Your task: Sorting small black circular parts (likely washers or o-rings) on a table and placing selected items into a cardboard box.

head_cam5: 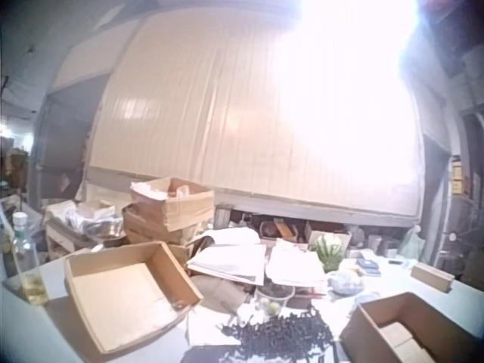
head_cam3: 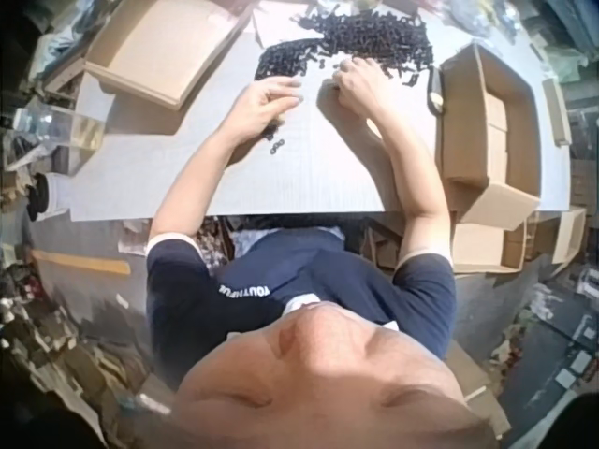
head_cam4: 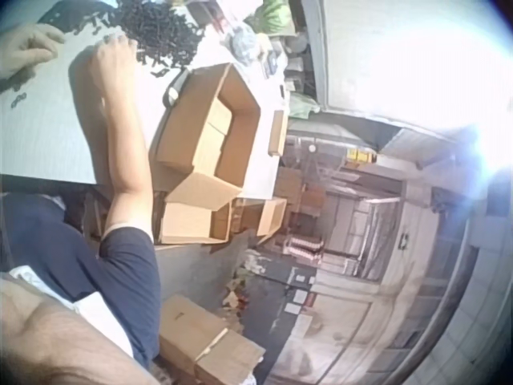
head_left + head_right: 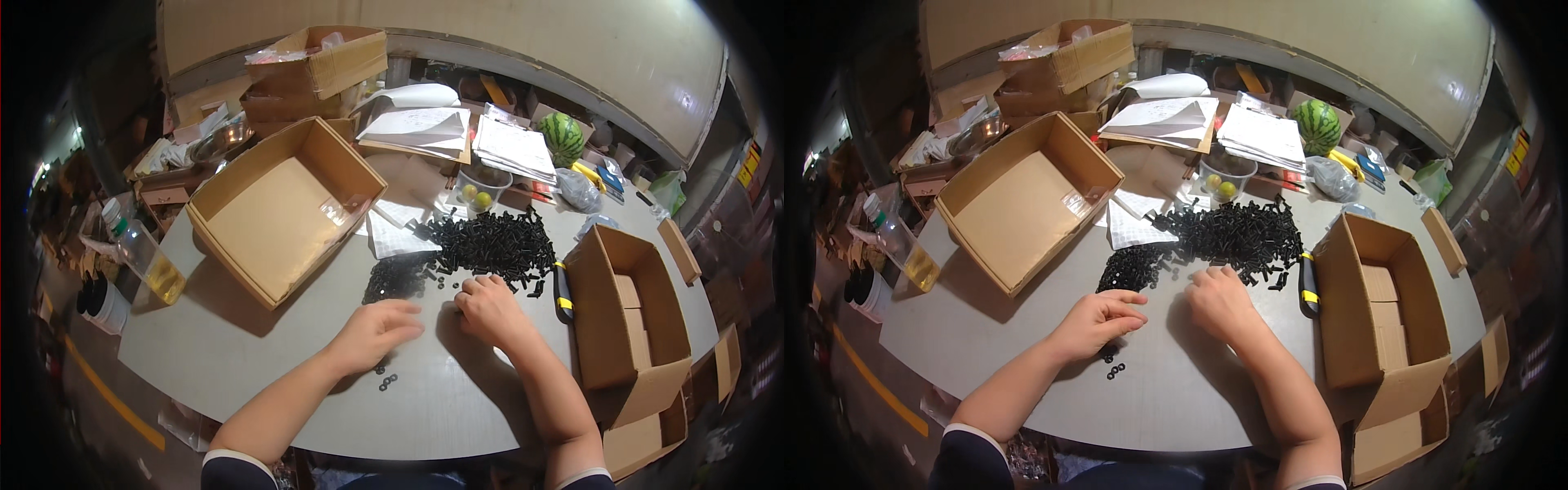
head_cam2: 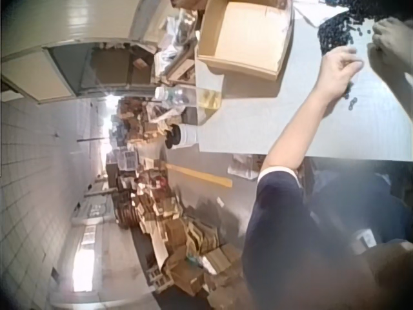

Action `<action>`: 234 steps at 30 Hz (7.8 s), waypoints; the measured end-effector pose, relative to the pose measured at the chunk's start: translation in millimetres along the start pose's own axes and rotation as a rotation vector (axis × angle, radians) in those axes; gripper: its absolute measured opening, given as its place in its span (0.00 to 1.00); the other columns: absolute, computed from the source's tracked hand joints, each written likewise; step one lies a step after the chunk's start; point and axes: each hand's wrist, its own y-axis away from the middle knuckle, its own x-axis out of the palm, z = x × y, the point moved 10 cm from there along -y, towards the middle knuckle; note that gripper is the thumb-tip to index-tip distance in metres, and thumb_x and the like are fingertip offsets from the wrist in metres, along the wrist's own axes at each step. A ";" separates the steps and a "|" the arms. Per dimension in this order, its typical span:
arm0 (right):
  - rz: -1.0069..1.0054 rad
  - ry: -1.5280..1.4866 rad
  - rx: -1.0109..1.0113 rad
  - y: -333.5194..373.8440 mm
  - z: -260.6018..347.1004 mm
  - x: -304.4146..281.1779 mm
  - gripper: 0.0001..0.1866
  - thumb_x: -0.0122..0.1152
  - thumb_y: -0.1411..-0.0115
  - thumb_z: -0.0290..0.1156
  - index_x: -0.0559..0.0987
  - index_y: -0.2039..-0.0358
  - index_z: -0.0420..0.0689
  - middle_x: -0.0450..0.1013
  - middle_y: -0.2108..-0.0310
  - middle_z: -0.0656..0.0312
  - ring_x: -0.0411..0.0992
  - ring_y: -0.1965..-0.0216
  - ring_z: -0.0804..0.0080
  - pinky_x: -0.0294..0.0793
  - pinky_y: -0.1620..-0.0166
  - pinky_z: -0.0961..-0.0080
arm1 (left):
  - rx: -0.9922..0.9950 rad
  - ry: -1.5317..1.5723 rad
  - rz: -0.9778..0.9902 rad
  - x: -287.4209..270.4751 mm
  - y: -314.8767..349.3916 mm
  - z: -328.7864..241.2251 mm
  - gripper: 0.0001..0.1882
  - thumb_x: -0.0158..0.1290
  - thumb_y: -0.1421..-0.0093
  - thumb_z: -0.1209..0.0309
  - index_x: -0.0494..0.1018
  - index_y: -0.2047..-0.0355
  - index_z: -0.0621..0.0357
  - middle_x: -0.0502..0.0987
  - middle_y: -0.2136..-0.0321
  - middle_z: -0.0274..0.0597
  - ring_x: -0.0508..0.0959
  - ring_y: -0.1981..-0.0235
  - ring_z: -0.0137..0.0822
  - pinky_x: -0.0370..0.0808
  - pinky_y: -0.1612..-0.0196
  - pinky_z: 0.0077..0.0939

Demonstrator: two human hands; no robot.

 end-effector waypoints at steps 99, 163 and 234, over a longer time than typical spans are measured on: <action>-0.097 -1.135 0.213 -1.3 19.5 -27.8 0.07 0.64 0.48 0.26 0.76 0.69 0.40 0.74 0.73 0.57 0.73 0.71 0.63 0.72 0.67 0.71 | 0.185 -0.222 -0.070 0.8 4.5 -21.6 0.08 0.50 0.39 0.73 0.73 0.69 0.67 0.74 0.73 0.39 0.72 0.73 0.26 0.70 0.69 0.20; -0.288 -0.150 0.236 24.9 -78.5 6.3 0.03 0.54 0.53 0.26 0.77 0.79 0.46 0.70 0.70 0.64 0.69 0.62 0.66 0.67 0.58 0.69 | 0.329 -0.715 -0.297 -75.2 -63.6 -95.2 0.05 0.53 0.46 0.77 0.77 0.70 0.66 0.78 0.76 0.46 0.78 0.74 0.35 0.73 0.68 0.26; -0.278 -0.454 0.049 -24.3 32.5 -0.2 0.09 0.60 0.54 0.25 0.77 0.68 0.43 0.73 0.68 0.57 0.73 0.64 0.56 0.72 0.58 0.65 | 0.093 -0.074 -0.029 9.3 12.3 -14.3 0.13 0.61 0.47 0.74 0.65 0.72 0.57 0.72 0.69 0.36 0.69 0.66 0.25 0.68 0.59 0.21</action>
